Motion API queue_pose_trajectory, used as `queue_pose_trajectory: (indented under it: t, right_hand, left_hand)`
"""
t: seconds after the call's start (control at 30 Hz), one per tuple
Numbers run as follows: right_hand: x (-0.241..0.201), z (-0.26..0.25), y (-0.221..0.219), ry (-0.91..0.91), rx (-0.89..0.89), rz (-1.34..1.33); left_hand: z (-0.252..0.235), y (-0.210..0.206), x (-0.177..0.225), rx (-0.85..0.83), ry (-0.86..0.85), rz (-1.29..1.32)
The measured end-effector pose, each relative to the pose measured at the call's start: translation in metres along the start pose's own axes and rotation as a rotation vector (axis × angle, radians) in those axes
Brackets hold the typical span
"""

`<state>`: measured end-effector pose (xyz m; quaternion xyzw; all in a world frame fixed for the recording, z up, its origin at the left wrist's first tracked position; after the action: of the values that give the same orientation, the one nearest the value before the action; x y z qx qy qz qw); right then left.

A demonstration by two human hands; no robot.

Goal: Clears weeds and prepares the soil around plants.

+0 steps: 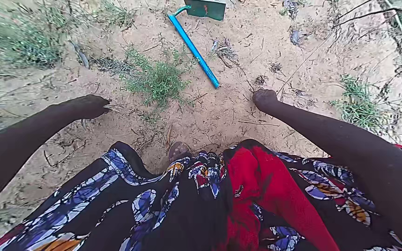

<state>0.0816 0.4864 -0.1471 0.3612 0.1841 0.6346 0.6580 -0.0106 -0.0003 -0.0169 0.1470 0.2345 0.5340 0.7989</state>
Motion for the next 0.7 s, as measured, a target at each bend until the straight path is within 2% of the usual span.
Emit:
queue_pose_trajectory:
  t: [0.13,0.3,0.43,0.53,0.7]
  right_hand:
    - [0.005,-0.005,0.001,0.058,-0.004,0.008]
    - [0.019,-0.022,0.004,0.106,-0.22,-0.112]
    - [0.036,-0.035,-0.019,-0.052,-0.222,-0.559]
    - [0.038,-0.032,-0.019,-0.119,-0.223,-0.688]
    - [0.03,-0.018,-0.024,-0.016,-0.238,-0.933]
  left_hand:
    - [-0.015,-0.016,0.027,0.036,-0.16,0.079]
    - [-0.044,-0.052,0.045,0.15,-0.325,0.311]
    - [-0.033,-0.054,0.06,0.12,-0.407,0.113]
    - [-0.023,-0.047,0.056,0.08,-0.402,0.015]
    - [-0.024,-0.048,0.038,0.102,-0.4,-0.064]
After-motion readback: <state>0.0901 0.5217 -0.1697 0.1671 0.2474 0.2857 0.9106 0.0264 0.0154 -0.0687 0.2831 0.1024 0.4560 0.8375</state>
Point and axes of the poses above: each hand's wrist, its own z-axis away from the middle knuckle, its own y-axis out of the back of the hand, x = y × z, the point moved 2 cm from there along -z, towards the middle knuckle, and after that the axes turned 2 degrees about -z, right-handed, at the moved point
